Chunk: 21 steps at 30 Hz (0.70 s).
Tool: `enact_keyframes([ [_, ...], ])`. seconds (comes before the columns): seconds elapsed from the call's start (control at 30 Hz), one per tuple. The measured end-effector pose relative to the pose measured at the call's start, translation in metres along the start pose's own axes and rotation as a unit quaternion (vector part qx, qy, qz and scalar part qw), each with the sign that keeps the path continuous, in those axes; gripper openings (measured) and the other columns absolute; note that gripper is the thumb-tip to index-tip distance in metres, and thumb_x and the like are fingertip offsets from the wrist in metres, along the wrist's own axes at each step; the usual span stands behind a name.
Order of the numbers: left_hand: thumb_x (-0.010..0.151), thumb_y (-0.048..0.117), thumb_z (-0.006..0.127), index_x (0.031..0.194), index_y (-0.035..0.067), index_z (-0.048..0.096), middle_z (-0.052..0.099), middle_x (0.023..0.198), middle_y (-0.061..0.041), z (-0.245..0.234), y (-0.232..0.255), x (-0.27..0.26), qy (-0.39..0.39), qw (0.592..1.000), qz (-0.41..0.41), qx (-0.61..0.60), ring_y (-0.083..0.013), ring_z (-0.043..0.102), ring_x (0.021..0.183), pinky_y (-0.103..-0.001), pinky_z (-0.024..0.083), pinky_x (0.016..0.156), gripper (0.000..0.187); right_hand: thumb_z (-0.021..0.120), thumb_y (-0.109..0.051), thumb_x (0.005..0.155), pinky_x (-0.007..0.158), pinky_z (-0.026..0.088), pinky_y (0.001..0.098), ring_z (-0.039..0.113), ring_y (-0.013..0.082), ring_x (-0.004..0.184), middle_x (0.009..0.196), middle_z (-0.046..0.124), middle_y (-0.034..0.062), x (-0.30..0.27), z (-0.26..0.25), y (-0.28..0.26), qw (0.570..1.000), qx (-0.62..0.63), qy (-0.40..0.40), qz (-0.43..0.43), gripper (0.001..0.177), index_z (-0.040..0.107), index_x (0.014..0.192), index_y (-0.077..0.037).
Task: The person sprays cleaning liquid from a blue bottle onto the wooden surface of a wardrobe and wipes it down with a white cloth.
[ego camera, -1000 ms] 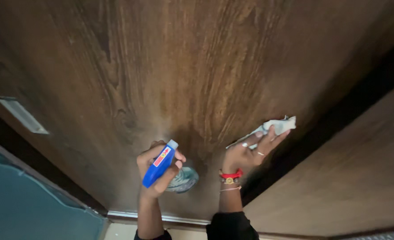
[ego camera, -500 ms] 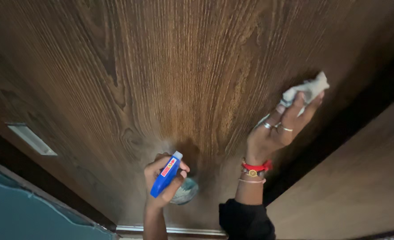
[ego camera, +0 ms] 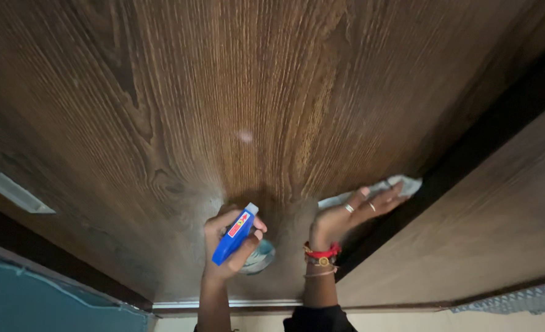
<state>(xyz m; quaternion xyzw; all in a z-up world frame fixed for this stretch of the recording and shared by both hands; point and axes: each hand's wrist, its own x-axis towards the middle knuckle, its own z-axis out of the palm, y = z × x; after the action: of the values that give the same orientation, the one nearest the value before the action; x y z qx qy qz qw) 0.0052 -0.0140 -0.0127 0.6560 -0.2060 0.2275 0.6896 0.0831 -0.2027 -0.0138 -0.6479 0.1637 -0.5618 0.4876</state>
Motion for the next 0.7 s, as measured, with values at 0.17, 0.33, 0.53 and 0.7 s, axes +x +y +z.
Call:
enact_keyframes([
  [0.17,0.076,-0.002,0.069,0.086,0.002,0.073,0.067,0.078,-0.006,0.001,0.003,-0.003,0.001,1.000,-0.031,-0.001,-0.0103,0.064,0.068,-0.024,0.049,0.062,0.012,0.035,-0.033,0.115,0.132,0.023,0.0502,0.018,0.0382,0.162,0.175,0.014,0.0194,-0.012,0.005,-0.006,0.985,-0.001,-0.069,-0.159,0.055,0.035,0.163,-0.007],
  [0.33,0.075,-0.001,0.068,0.086,0.002,0.073,0.070,0.078,-0.005,0.007,0.003,-0.003,0.016,1.000,-0.013,0.009,-0.0098,0.065,0.069,-0.024,0.050,0.063,0.013,0.037,-0.027,0.116,0.134,0.021,0.0531,0.022,0.0416,0.163,0.173,0.019,0.0224,-0.029,-0.002,0.031,0.979,0.014,-0.096,-0.182,0.049,0.039,0.159,-0.004],
  [0.53,0.074,0.000,0.069,0.084,0.004,0.073,0.072,0.077,-0.005,0.010,0.010,-0.003,0.024,0.997,0.029,0.063,-0.0134,0.063,0.072,-0.027,0.049,0.068,0.012,0.040,-0.029,0.117,0.135,0.022,0.0518,0.020,0.0402,0.164,0.174,0.013,0.0233,-0.014,0.000,0.030,0.993,0.076,-0.027,-0.091,0.053,0.034,0.163,-0.004],
  [0.7,0.071,0.006,0.069,0.083,0.005,0.073,0.071,0.075,-0.004,0.008,0.020,-0.008,0.026,0.997,0.035,0.071,-0.0149,0.064,0.073,-0.029,0.049,0.070,0.013,0.038,-0.032,0.116,0.135,0.013,0.0537,0.014,0.0403,0.164,0.174,0.013,0.0214,-0.020,0.012,0.003,0.989,0.068,-0.057,-0.122,0.054,0.038,0.162,-0.003],
])
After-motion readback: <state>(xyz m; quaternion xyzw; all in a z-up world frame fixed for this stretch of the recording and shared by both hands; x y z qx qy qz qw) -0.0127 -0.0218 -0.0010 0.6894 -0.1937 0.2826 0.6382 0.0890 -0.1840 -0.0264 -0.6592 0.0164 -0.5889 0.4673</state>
